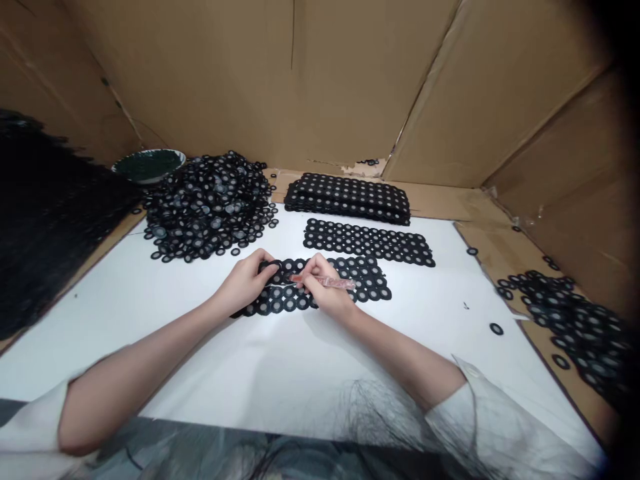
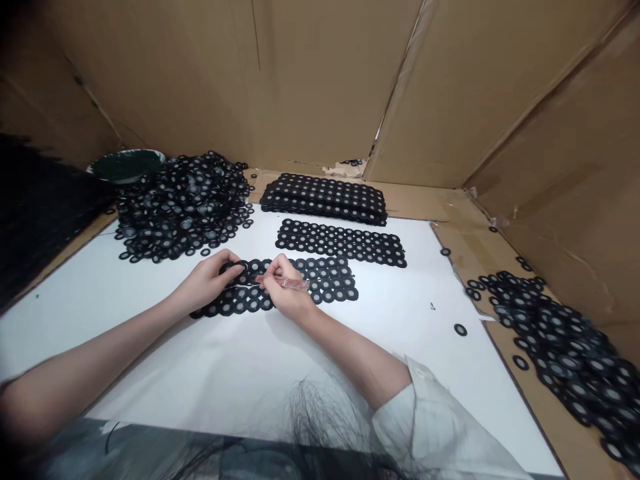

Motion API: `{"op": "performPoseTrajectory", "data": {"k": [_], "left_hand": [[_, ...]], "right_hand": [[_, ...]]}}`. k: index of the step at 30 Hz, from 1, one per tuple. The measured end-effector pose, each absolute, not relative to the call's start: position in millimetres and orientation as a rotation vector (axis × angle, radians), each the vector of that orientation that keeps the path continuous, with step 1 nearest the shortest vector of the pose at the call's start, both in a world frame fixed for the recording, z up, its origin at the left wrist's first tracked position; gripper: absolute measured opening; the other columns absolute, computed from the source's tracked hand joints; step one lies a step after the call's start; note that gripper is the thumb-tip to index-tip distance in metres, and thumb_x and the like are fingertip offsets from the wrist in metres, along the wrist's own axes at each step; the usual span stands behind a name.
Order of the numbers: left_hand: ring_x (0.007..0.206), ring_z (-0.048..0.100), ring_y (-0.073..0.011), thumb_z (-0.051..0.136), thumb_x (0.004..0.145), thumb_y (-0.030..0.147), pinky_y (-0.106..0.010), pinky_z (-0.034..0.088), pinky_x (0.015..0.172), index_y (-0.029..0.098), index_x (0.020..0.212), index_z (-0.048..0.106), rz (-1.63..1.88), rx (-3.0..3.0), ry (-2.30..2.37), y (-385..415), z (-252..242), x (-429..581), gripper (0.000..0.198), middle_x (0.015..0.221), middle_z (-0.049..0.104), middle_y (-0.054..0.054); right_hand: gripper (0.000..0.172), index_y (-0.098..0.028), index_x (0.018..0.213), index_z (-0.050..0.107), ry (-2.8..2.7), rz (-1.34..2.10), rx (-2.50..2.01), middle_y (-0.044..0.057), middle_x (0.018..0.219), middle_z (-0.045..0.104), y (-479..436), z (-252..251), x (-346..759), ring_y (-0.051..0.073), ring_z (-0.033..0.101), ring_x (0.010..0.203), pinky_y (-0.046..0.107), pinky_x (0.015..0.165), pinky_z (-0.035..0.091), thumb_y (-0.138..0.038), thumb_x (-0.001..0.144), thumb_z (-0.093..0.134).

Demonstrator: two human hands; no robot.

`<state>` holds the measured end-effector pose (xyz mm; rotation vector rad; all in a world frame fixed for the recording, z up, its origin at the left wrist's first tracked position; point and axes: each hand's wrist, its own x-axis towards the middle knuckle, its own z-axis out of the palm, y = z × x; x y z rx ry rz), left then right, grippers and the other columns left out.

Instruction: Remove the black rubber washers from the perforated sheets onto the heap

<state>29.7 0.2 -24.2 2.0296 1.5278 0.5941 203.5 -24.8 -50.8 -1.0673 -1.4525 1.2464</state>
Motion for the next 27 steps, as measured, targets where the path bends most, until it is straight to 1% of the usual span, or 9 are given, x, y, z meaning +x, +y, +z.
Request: {"op": "performPoseTrajectory", "data": {"k": [2,4,9,12,15,18,22,25,27], "left_hand": [[0.067,0.051,-0.0152,0.046,0.073,0.035,-0.026,0.037,0.062,0.022,0.087,0.046,0.544,2.028,1.498,0,-24,29,0.019,0.077,0.056,0.002],[0.066,0.051,-0.0151,0.051,0.069,0.032,-0.026,0.038,0.061,0.022,0.095,0.044,0.496,2.028,1.472,0,-25,27,0.028,0.078,0.056,0.002],[0.066,0.051,-0.0152,0.052,0.066,0.027,-0.026,0.038,0.06,0.023,0.1,0.044,0.509,1.989,1.535,2,-30,25,0.035,0.08,0.056,0.001],[0.064,0.051,-0.0147,0.052,0.066,0.027,-0.026,0.039,0.06,0.022,0.1,0.044,0.528,1.956,1.558,0,-31,26,0.036,0.079,0.056,0.001],[0.061,0.051,-0.0145,0.05,0.068,0.027,-0.026,0.039,0.059,0.021,0.102,0.043,0.538,1.91,1.575,-9,-30,32,0.035,0.073,0.055,0.002],[0.065,0.053,-0.0155,0.045,0.071,0.025,-0.027,0.04,0.061,0.021,0.104,0.041,0.551,1.906,1.551,-20,-28,39,0.033,0.075,0.057,0.001],[0.08,0.054,-0.0181,0.046,0.07,0.025,-0.029,0.04,0.07,0.022,0.102,0.043,0.507,2.001,1.521,-17,-24,35,0.032,0.089,0.059,-0.002],[0.082,0.054,-0.0193,0.047,0.07,0.027,-0.03,0.039,0.073,0.022,0.093,0.051,0.383,2.11,1.467,-3,-20,24,0.024,0.088,0.061,-0.001],[0.084,0.054,-0.0201,0.046,0.071,0.03,-0.031,0.038,0.075,0.022,0.087,0.056,0.326,2.197,1.442,6,-17,21,0.021,0.087,0.062,-0.001]], "right_hand": [[0.005,-0.021,0.073,0.039,-1.503,1.216,-1.073,-0.002,0.064,0.054,-27,-50,203,0.015,0.057,0.075,0.026,0.062,0.039,-0.017,0.076,0.04],[0.004,-0.021,0.074,0.039,-1.559,1.185,-1.078,-0.001,0.066,0.054,-29,-49,202,0.016,0.057,0.077,0.027,0.063,0.039,-0.018,0.077,0.04],[0.003,-0.021,0.076,0.038,-1.658,1.157,-1.074,-0.001,0.067,0.053,-32,-45,203,0.016,0.057,0.076,0.025,0.06,0.039,-0.02,0.079,0.039],[0.002,-0.021,0.077,0.037,-1.706,1.129,-1.097,-0.002,0.066,0.051,-33,-45,203,0.014,0.055,0.068,0.024,0.057,0.037,-0.021,0.079,0.036],[0.002,-0.021,0.078,0.036,-1.835,1.036,-1.156,-0.004,0.063,0.046,-32,-46,199,0.011,0.047,0.054,0.023,0.051,0.033,-0.02,0.077,0.037],[0.004,-0.022,0.077,0.036,-1.915,0.91,-1.158,-0.004,0.061,0.042,-32,-47,194,0.01,0.043,0.052,0.023,0.05,0.031,-0.019,0.075,0.038],[0.002,-0.021,0.075,0.037,-1.729,1.044,-1.114,-0.004,0.063,0.048,-28,-48,196,0.011,0.05,0.058,0.023,0.051,0.035,-0.021,0.075,0.039],[0.005,-0.021,0.072,0.036,-1.419,1.184,-1.13,-0.001,0.065,0.053,-24,-50,203,0.014,0.056,0.068,0.024,0.053,0.04,-0.022,0.076,0.039],[0.006,-0.021,0.072,0.036,-1.329,1.191,-1.156,-0.001,0.066,0.054,-23,-51,206,0.014,0.057,0.069,0.025,0.054,0.042,-0.023,0.075,0.041]]}}
